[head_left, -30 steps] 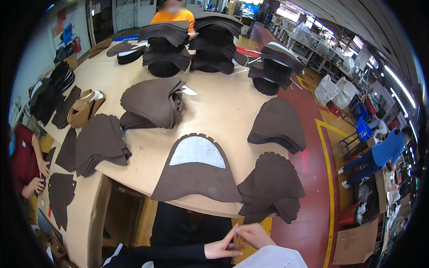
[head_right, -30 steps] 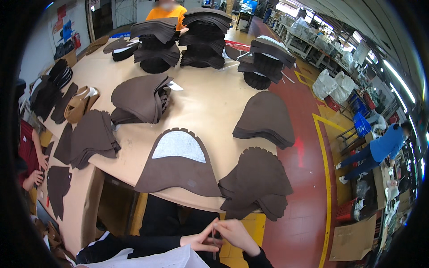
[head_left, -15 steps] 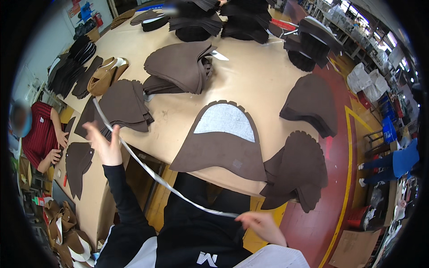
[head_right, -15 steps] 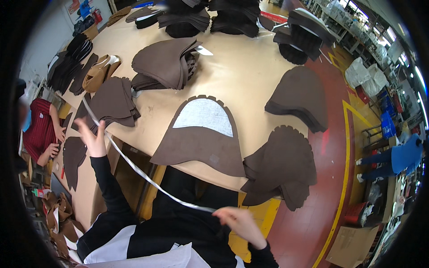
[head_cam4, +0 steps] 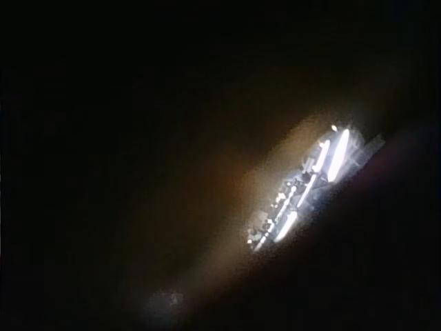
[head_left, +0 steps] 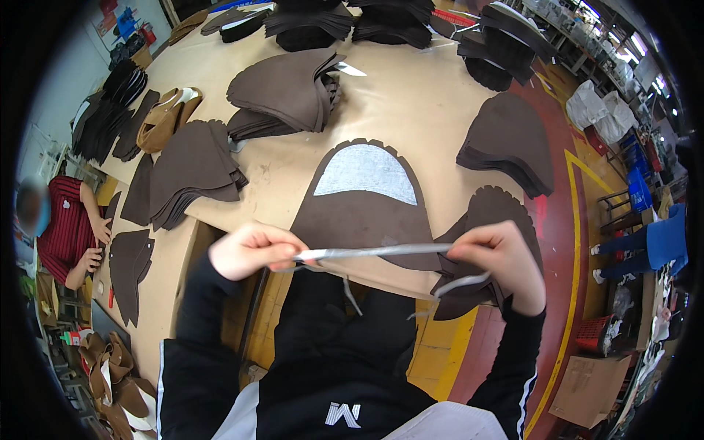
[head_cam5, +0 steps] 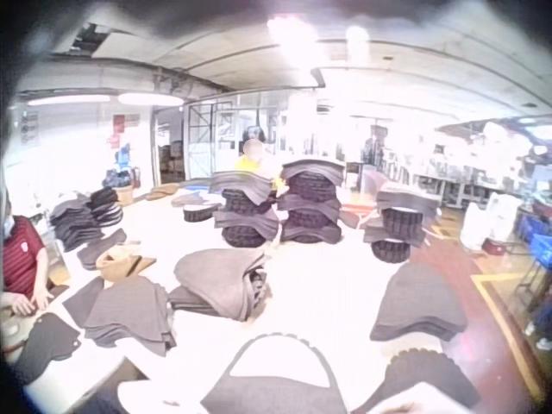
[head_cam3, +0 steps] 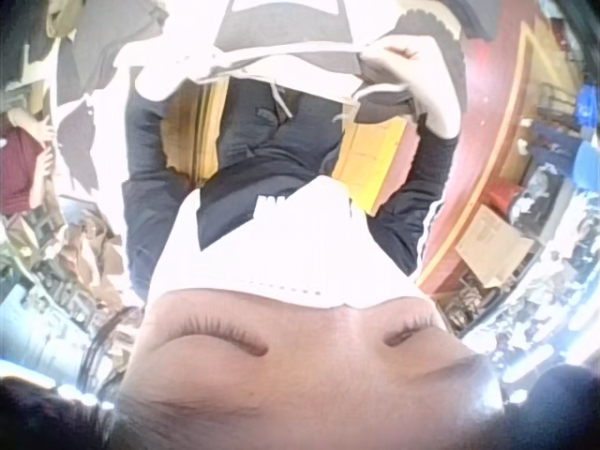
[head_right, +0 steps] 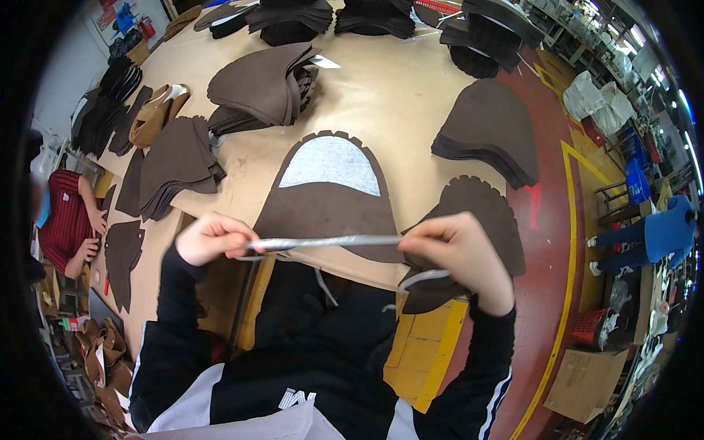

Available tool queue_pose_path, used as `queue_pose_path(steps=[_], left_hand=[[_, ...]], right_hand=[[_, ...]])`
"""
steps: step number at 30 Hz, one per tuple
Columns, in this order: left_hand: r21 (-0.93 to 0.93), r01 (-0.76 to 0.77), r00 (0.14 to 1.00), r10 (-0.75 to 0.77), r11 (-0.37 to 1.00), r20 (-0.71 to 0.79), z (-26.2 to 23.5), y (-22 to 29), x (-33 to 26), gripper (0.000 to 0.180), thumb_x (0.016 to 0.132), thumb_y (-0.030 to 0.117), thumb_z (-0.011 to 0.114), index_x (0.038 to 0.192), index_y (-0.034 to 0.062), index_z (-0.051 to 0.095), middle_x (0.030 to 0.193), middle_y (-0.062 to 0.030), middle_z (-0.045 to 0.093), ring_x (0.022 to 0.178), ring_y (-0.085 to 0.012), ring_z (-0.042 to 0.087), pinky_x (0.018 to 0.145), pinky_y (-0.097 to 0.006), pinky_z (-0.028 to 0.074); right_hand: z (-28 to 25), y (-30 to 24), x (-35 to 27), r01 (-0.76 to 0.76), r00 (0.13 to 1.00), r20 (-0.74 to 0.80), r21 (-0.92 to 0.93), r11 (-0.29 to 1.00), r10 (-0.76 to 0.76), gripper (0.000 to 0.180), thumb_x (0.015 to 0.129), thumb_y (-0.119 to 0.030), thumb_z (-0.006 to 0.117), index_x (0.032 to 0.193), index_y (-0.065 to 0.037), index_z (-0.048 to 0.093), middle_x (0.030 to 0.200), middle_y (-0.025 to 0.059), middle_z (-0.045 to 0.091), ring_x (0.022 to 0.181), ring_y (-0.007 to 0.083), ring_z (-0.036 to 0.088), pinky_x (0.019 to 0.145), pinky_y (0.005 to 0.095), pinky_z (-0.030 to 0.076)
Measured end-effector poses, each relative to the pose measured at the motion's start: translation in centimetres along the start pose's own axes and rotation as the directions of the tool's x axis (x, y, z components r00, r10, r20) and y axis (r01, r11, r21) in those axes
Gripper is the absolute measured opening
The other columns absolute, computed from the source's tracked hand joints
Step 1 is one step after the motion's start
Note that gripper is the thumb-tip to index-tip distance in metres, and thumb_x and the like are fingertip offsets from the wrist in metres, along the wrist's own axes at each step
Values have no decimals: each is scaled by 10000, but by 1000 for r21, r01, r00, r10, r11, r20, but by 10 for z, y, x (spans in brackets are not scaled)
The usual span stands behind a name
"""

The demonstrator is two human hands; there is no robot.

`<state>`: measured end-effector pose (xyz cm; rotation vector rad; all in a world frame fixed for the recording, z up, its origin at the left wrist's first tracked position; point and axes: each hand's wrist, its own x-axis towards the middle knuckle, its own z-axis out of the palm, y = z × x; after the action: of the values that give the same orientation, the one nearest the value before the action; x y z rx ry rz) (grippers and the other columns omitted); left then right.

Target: The person repeatedly picks up brown fabric pieces from a table, aligns them, and stacks them into neat piles. They occasionally flip the stack to check alignment and smooth the edges. A white paper template is briefly handled and set aside.

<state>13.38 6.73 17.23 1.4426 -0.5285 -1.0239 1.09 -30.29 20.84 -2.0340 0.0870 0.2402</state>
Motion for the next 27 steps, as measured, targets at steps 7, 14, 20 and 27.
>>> queue_pose_path(steps=[7, 14, 20, 27], left_hand=[[590, -171, 958, 274, 789, -88, -78, -38, 59, 249, 909, 102, 679, 1142, 26, 723, 864, -31, 727, 793, -106, 642, 799, -242, 504], [216, -138, 921, 206, 967, -332, -78, -98, 90, 289, 937, 47, 626, 1224, 47, 663, 930, 20, 682, 755, -53, 559, 681, -201, 438], [226, -210, 883, 284, 951, -375, -58, -116, 92, 327, 1005, 85, 518, 1328, 46, 557, 994, -21, 604, 777, -96, 512, 715, -236, 444], [503, 143, 844, 160, 852, -511, -69, -131, 93, 282, 1017, 161, 468, 1139, -16, 649, 966, -208, 712, 913, -258, 681, 813, -358, 511]], right_hand=[[-2, 63, 65, -195, 979, -70, -28, 981, 192, 205, 925, -162, 632, 942, 12, 739, 602, -6, 587, 521, 20, 424, 481, 219, 293], [28, 94, 85, -415, 908, 68, 293, 861, 414, 249, 1041, -160, 431, 1043, 11, 611, 783, 56, 617, 430, 14, 318, 394, 204, 246], [35, 102, 86, -432, 899, 127, 405, 806, 419, 236, 1039, -147, 408, 1120, -2, 577, 747, 2, 539, 449, 34, 322, 405, 220, 256], [63, 98, 67, -509, 861, 212, 326, 797, 463, 260, 1041, -195, 391, 1001, -59, 610, 604, -36, 440, 431, 63, 326, 388, 272, 234]])
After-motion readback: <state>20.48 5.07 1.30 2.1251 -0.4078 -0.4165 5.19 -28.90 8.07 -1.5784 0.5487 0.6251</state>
